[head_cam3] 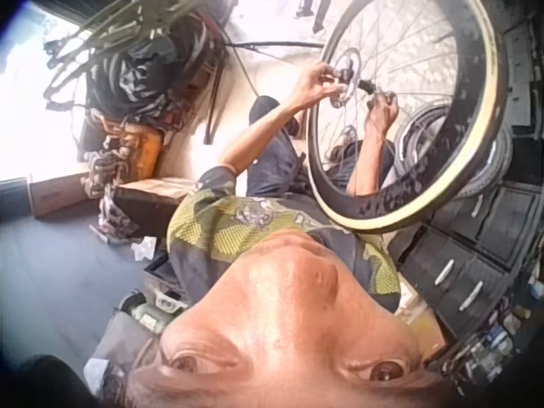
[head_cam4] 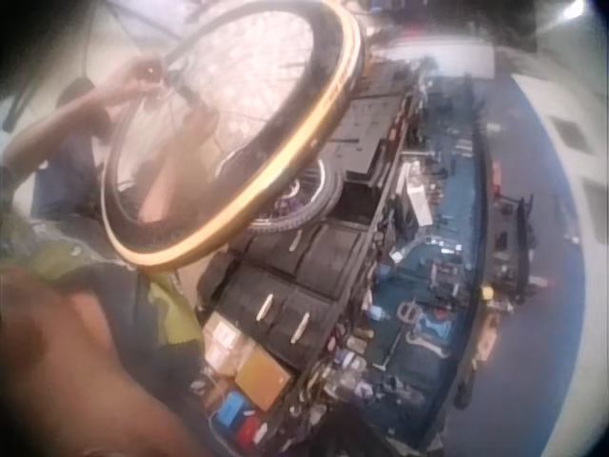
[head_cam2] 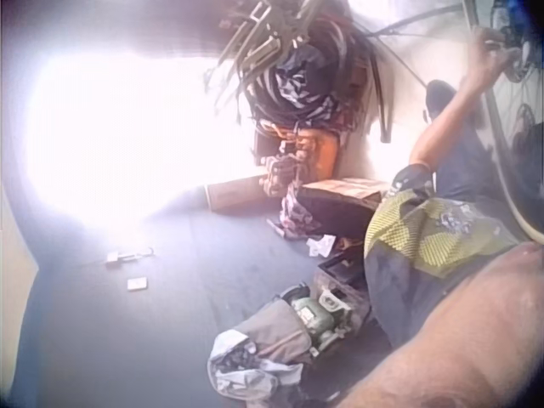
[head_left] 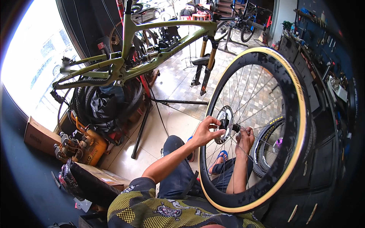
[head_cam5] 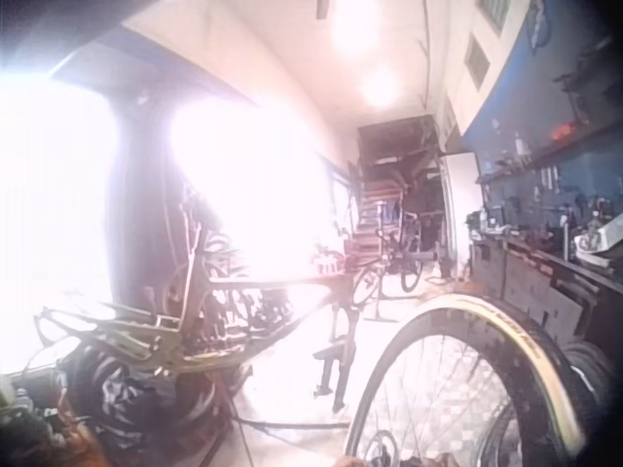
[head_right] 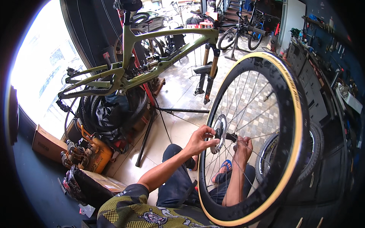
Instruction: The person rinses a bicycle wheel under a tap, then carries it into a workshop and mounts it onto a repair stand. They adjust the hub and axle components by hand, spinning the wheel to check alignment.
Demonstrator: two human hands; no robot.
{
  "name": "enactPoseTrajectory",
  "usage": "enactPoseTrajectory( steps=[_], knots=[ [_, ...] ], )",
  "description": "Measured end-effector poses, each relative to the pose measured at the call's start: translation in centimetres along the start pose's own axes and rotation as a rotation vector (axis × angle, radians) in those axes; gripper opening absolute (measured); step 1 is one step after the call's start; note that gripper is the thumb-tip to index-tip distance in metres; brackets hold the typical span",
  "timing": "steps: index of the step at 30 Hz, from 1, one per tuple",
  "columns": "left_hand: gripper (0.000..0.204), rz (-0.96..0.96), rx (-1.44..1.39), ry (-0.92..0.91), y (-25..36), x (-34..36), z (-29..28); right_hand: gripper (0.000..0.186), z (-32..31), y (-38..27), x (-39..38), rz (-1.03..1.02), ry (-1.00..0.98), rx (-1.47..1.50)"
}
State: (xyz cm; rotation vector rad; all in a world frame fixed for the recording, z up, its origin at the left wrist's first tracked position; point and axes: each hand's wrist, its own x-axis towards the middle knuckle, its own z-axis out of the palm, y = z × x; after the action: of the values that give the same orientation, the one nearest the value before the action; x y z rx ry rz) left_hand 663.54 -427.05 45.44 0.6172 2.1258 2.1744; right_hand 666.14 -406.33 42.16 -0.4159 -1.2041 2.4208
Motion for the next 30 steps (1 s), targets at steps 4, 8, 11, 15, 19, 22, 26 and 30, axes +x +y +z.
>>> enactPoseTrajectory(
  steps=[4,8,11,15,19,22,26,30],
  knots=[
    [0.034,0.138,0.170,0.045,2.9,-0.6,0.5,0.024,1.2,-1.7,-0.8,-0.037,-0.088,0.072],
    [0.037,0.289,0.328,0.168,4.2,-1.0,0.7,0.024,2.7,-2.3,-1.1,-0.063,-0.073,0.063],
    [0.037,0.377,0.387,0.260,4.5,-1.0,0.9,0.024,3.2,-2.4,-1.0,-0.077,-0.078,0.046],
    [0.035,0.386,0.399,0.347,3.7,-0.6,0.5,0.025,4.5,-1.6,-0.2,-0.073,-0.043,-0.016],
    [0.034,0.155,0.334,0.419,1.8,1.8,0.2,0.026,4.4,-0.2,1.9,-0.085,-0.063,-0.148],
    [0.038,-0.095,0.081,0.367,-0.5,5.6,0.9,0.024,1.7,1.9,5.8,-0.195,0.051,-0.407],
    [0.043,-0.504,-0.204,0.372,-6.9,7.6,-4.4,0.022,5.5,4.7,5.3,-0.198,0.023,-0.643],
    [0.028,-0.631,-0.421,0.306,-10.5,7.4,-3.3,0.020,3.6,6.9,8.7,-0.151,0.067,-0.854]
  ],
)
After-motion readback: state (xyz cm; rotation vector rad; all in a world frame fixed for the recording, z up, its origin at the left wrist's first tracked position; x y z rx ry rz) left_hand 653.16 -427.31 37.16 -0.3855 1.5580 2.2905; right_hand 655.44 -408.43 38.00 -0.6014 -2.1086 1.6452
